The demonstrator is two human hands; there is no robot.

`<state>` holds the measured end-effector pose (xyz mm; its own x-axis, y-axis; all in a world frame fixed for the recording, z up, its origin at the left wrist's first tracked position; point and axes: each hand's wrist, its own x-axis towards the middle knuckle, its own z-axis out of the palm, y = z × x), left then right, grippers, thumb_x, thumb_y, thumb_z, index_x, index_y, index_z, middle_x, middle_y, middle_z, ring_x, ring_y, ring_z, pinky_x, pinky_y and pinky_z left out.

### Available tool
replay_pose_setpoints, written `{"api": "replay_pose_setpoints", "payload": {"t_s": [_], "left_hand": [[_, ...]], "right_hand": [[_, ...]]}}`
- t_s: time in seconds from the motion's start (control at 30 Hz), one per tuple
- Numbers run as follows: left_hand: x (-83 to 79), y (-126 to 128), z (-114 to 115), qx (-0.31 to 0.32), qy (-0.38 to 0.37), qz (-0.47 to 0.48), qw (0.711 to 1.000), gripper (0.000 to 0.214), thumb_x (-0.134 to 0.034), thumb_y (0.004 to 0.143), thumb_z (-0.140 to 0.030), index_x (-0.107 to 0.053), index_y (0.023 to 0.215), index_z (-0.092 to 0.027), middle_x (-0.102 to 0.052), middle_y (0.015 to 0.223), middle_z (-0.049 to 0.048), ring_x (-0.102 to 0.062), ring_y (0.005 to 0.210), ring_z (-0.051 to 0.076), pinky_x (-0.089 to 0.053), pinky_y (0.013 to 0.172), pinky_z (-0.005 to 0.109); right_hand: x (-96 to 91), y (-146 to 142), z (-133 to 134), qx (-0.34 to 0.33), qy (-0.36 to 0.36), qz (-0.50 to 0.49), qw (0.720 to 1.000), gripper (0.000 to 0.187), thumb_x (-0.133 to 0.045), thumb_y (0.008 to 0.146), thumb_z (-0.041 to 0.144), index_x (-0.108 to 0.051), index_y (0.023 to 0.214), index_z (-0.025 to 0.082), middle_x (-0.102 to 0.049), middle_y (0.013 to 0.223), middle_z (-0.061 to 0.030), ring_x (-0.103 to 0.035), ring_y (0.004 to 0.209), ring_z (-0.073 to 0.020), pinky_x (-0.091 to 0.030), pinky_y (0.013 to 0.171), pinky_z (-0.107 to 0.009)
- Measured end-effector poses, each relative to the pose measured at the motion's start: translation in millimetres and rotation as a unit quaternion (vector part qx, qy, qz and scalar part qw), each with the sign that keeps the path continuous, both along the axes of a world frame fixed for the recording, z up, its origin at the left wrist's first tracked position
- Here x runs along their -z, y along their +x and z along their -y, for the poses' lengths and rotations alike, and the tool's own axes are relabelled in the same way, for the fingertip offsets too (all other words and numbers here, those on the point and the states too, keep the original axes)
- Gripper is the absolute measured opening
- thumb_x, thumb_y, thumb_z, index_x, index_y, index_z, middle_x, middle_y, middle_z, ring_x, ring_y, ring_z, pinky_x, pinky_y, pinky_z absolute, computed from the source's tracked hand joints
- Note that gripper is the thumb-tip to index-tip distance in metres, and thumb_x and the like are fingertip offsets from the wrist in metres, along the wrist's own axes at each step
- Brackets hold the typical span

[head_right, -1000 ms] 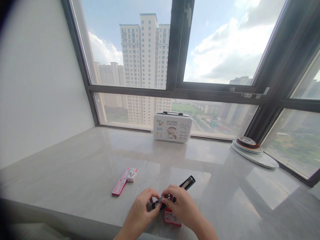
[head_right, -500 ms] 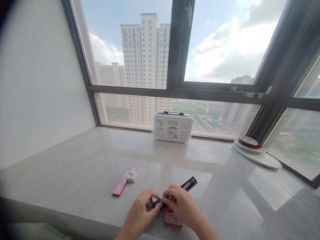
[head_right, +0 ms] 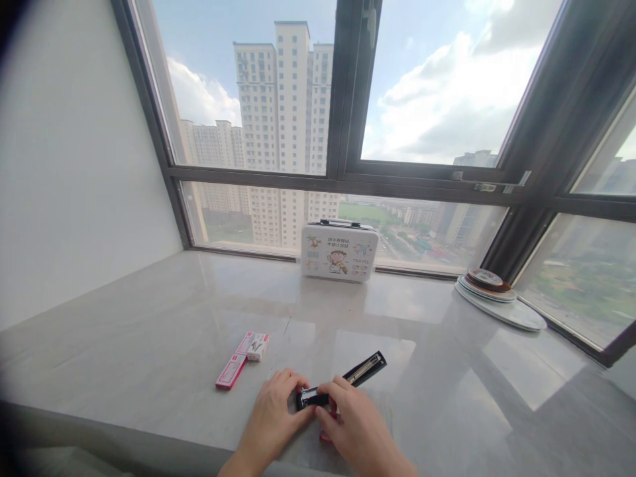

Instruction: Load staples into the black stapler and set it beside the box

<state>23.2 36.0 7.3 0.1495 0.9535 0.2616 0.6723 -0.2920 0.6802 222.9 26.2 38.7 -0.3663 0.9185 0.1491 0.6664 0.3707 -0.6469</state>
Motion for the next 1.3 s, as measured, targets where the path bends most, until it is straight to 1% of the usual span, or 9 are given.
{"api": "replay_pose_setpoints", "payload": {"t_s": [0.2, 0.33, 0.43, 0.6, 0.9, 1.03, 1.1, 1.23, 1.3], "left_hand": [[1.0, -0.6, -4.4, -0.008, -0.025, -0.004, 1.000, 0.024, -0.078, 0.075, -0.034, -0.070, 0.098, -0.030, -0.066, 0.100, -0.0033, -0.057, 0.099, 0.021, -0.036, 0.086, 0.030], [-0.7, 1.6, -6.4, -0.006, -0.033, -0.013, 0.999, 0.023, -0.078, 0.076, -0.036, -0.071, 0.098, -0.032, -0.066, 0.101, -0.0037, -0.057, 0.100, 0.021, -0.035, 0.086, 0.031], [-1.8, 3.0, -6.8, -0.003, -0.033, -0.013, 0.999, 0.022, -0.078, 0.077, -0.038, -0.072, 0.098, -0.032, -0.067, 0.100, -0.0026, -0.057, 0.101, 0.023, -0.036, 0.085, 0.031], [-4.4, 1.7, -5.7, 0.010, -0.030, -0.011, 0.999, 0.023, -0.076, 0.079, -0.039, -0.073, 0.100, -0.033, -0.067, 0.102, -0.0016, -0.058, 0.101, 0.022, -0.038, 0.085, 0.031], [1.0, 0.6, -6.3, -0.011, -0.008, -0.022, 1.000, 0.022, -0.074, 0.076, -0.030, -0.067, 0.096, -0.026, -0.064, 0.102, 0.0015, -0.058, 0.099, 0.025, -0.042, 0.085, 0.033], [-5.6, 2.6, 7.0, -0.039, 0.065, 0.030, 0.997, 0.022, -0.051, 0.088, -0.017, -0.062, 0.106, -0.024, -0.061, 0.112, 0.0061, -0.057, 0.106, 0.024, -0.043, 0.093, 0.037], [-10.2, 11.3, 15.6, 0.031, 0.080, 0.015, 0.996, 0.034, -0.041, 0.084, -0.007, -0.065, 0.101, -0.025, -0.063, 0.110, 0.0063, -0.056, 0.108, 0.024, -0.043, 0.095, 0.038], [-16.2, 35.2, 23.6, 0.300, 0.046, -0.054, 0.951, 0.062, -0.052, 0.064, -0.003, -0.069, 0.114, -0.035, -0.066, 0.128, -0.0011, -0.052, 0.121, 0.027, -0.040, 0.104, 0.041], [-18.7, 36.5, 21.7, 0.323, 0.033, -0.065, 0.944, 0.072, -0.052, 0.061, -0.002, -0.066, 0.122, -0.038, -0.062, 0.135, -0.0032, -0.050, 0.126, 0.027, -0.039, 0.106, 0.040]], "right_hand": [[32.8, 65.0, -5.5, 0.129, -0.088, -0.110, 0.982, 0.040, -0.055, 0.095, 0.057, -0.070, 0.094, 0.019, -0.059, 0.073, -0.0006, -0.055, 0.065, -0.0164, -0.043, 0.059, -0.026], [39.9, 97.3, -20.7, 0.136, -0.152, -0.187, 0.961, 0.058, -0.060, 0.087, 0.067, -0.063, 0.121, 0.019, -0.058, 0.080, 0.0000, -0.046, 0.053, -0.0123, -0.035, 0.045, -0.024], [20.7, 82.1, -30.1, 0.066, -0.132, -0.221, 0.964, 0.052, -0.065, 0.086, 0.061, -0.065, 0.118, 0.019, -0.060, 0.084, -0.0008, -0.045, 0.058, -0.0120, -0.033, 0.048, -0.023], [-11.3, 36.1, -35.2, -0.003, -0.039, -0.070, 0.997, 0.016, -0.074, 0.081, 0.032, -0.070, 0.095, 0.023, -0.048, 0.063, 0.0082, -0.043, 0.061, -0.0114, -0.029, 0.058, -0.024], [-8.2, 16.4, -33.0, 0.029, 0.005, 0.074, 0.997, 0.018, -0.076, 0.073, 0.021, -0.069, 0.089, 0.022, -0.056, 0.068, 0.0064, -0.050, 0.068, -0.0138, -0.025, 0.060, -0.024], [-13.8, 22.5, -31.0, 0.032, -0.002, 0.071, 0.997, 0.009, -0.069, 0.082, 0.026, -0.070, 0.090, 0.023, -0.060, 0.070, 0.0046, -0.053, 0.068, -0.0144, -0.027, 0.061, -0.025], [-14.7, 27.6, -33.1, 0.047, -0.008, 0.066, 0.997, 0.008, -0.068, 0.083, 0.029, -0.068, 0.087, 0.022, -0.060, 0.068, 0.0044, -0.051, 0.066, -0.0140, -0.026, 0.060, -0.025], [-7.0, 39.2, -43.4, 0.099, -0.018, 0.050, 0.994, 0.014, -0.070, 0.079, 0.030, -0.062, 0.083, 0.020, -0.054, 0.063, 0.0055, -0.046, 0.061, -0.0127, -0.022, 0.056, -0.026], [-0.2, 47.1, -46.8, 0.111, -0.039, 0.032, 0.993, 0.014, -0.067, 0.081, 0.030, -0.061, 0.086, 0.019, -0.052, 0.061, 0.0062, -0.045, 0.059, -0.0120, -0.023, 0.054, -0.024]]}}
